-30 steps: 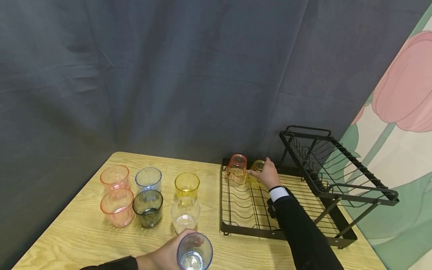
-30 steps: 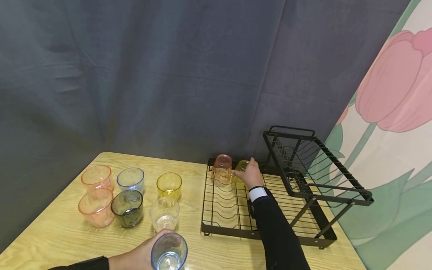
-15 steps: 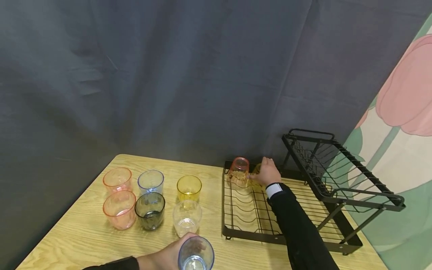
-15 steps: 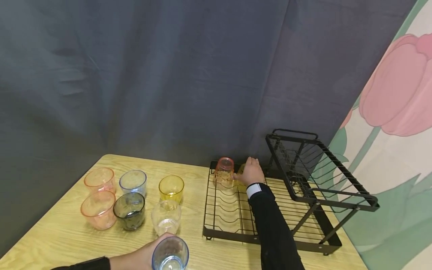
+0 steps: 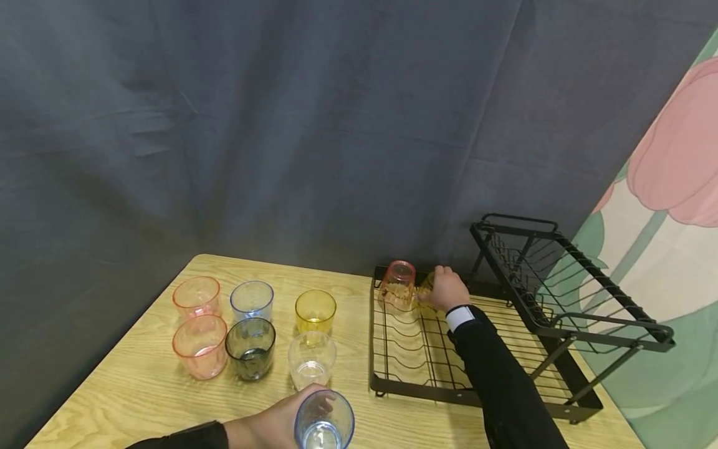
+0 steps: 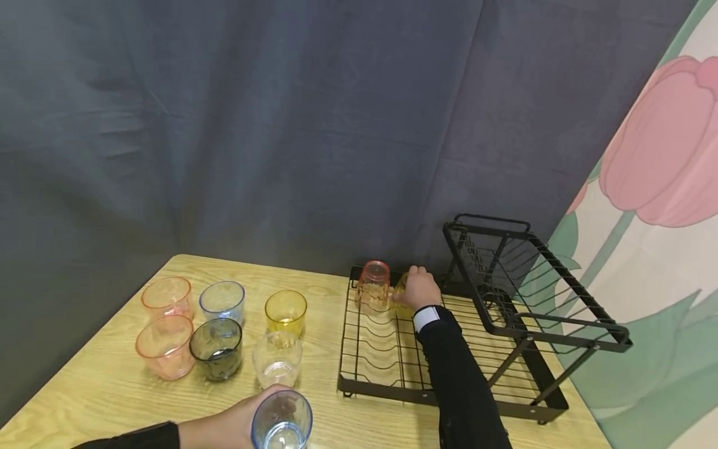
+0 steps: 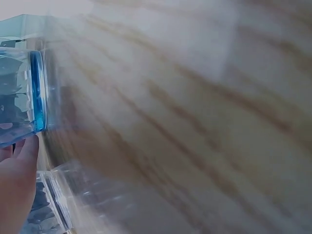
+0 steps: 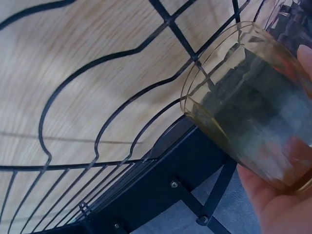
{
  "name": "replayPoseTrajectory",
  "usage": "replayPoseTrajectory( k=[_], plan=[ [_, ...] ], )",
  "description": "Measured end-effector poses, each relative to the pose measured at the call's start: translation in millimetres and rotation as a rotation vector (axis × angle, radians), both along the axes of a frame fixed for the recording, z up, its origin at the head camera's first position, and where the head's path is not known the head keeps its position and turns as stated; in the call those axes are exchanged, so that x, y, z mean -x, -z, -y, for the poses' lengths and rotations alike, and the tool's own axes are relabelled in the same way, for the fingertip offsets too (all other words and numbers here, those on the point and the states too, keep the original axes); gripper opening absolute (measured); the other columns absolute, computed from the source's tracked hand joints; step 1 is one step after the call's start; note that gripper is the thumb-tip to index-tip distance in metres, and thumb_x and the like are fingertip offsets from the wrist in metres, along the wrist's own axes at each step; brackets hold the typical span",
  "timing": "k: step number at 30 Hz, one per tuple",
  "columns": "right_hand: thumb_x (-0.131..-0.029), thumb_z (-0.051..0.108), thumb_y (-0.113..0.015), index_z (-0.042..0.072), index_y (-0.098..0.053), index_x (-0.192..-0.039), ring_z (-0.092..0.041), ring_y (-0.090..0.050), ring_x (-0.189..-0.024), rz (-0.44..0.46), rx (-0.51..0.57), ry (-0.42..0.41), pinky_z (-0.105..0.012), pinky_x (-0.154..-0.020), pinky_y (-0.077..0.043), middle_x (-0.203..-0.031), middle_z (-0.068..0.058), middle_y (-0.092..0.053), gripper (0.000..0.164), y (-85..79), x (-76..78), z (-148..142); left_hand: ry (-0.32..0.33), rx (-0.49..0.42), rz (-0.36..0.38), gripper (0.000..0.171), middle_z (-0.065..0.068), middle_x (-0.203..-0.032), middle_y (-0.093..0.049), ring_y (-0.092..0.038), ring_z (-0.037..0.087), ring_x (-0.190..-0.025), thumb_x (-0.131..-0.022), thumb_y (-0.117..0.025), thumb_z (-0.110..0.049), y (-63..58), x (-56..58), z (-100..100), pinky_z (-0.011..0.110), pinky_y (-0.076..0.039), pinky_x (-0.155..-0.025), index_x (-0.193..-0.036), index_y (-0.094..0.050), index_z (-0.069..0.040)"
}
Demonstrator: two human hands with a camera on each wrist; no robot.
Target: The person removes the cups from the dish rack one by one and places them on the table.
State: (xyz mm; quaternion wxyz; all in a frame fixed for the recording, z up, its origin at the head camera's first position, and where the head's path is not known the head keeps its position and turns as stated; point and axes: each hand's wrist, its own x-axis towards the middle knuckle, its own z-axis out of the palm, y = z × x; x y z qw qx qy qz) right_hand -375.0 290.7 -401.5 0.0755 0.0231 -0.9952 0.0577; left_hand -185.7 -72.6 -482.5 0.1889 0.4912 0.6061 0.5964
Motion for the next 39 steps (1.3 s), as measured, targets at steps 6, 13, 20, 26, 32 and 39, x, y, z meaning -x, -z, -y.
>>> replayPoseTrajectory(
  k=[6,13,20,26,32,39],
  plan=[
    [-0.070,0.044,-0.075,-0.011,-0.038,-0.127,-0.044,-0.050,-0.104,-0.045,0.000,-0.017,-0.052,-0.085,-0.046,-0.118,-0.029,-0.047,0.088,1.1,-4.6,-1.0,-0.039,-0.020,-0.030,0.081,0.028,-0.127,-0.040,-0.045,0.022,-0.121,-0.070,-0.075,0.001,2.0,-3.1,1.4,0.031,-0.042,-0.099,-0.131,-0.022,0.004],
    [-0.070,0.045,-0.074,-0.010,-0.040,-0.127,-0.041,-0.051,-0.103,-0.045,-0.002,-0.054,-0.049,-0.083,-0.048,-0.118,-0.028,-0.049,0.086,0.1,-16.4,4.0,-0.038,-0.023,-0.040,0.086,0.030,-0.133,-0.036,-0.041,0.023,-0.126,-0.072,-0.074,0.001,-5.6,-6.2,2.9,0.030,-0.039,-0.102,-0.136,-0.016,0.002],
    [-0.072,0.049,-0.071,-0.011,-0.036,-0.130,-0.041,-0.051,-0.106,-0.019,0.104,-0.076,-0.050,-0.084,-0.047,-0.122,-0.029,-0.047,0.090,-2.5,-35.0,3.7,-0.094,0.091,0.085,0.089,0.019,-0.139,-0.033,-0.035,0.017,-0.128,-0.074,-0.076,-0.008,-25.7,-11.6,7.2,0.025,-0.034,-0.102,-0.141,-0.018,-0.010],
    [-0.071,0.061,-0.065,-0.004,-0.034,-0.133,-0.039,-0.049,-0.108,0.050,0.377,-0.015,-0.048,-0.083,-0.047,-0.124,-0.026,-0.046,0.095,-14.9,-48.4,3.1,-0.129,0.032,-0.047,0.083,0.022,-0.139,-0.036,-0.036,0.017,-0.130,-0.079,-0.072,-0.018,-42.4,-10.4,6.0,0.025,-0.033,-0.105,-0.139,-0.019,0.004],
    [-0.071,0.067,-0.060,0.001,-0.025,-0.140,-0.038,-0.038,-0.124,0.128,0.691,0.008,-0.050,-0.095,-0.041,-0.140,-0.023,-0.033,0.102,-28.3,-63.9,8.3,-0.171,-0.026,-0.002,0.077,0.021,-0.143,-0.031,-0.037,0.018,-0.129,-0.082,-0.066,-0.005,-65.0,-6.1,2.5,0.029,-0.031,-0.108,-0.141,-0.018,0.003],
    [-0.083,0.054,-0.058,0.005,-0.017,-0.144,-0.030,-0.024,-0.133,0.109,1.212,0.019,-0.051,-0.108,-0.025,-0.147,-0.015,-0.022,0.089,-44.5,-88.1,26.6,-0.316,-0.115,-0.140,0.077,0.018,-0.141,-0.034,-0.038,0.035,-0.126,-0.079,-0.068,-0.001,-91.1,6.6,-4.1,0.032,-0.035,-0.105,-0.141,-0.022,-0.004]
  ],
)
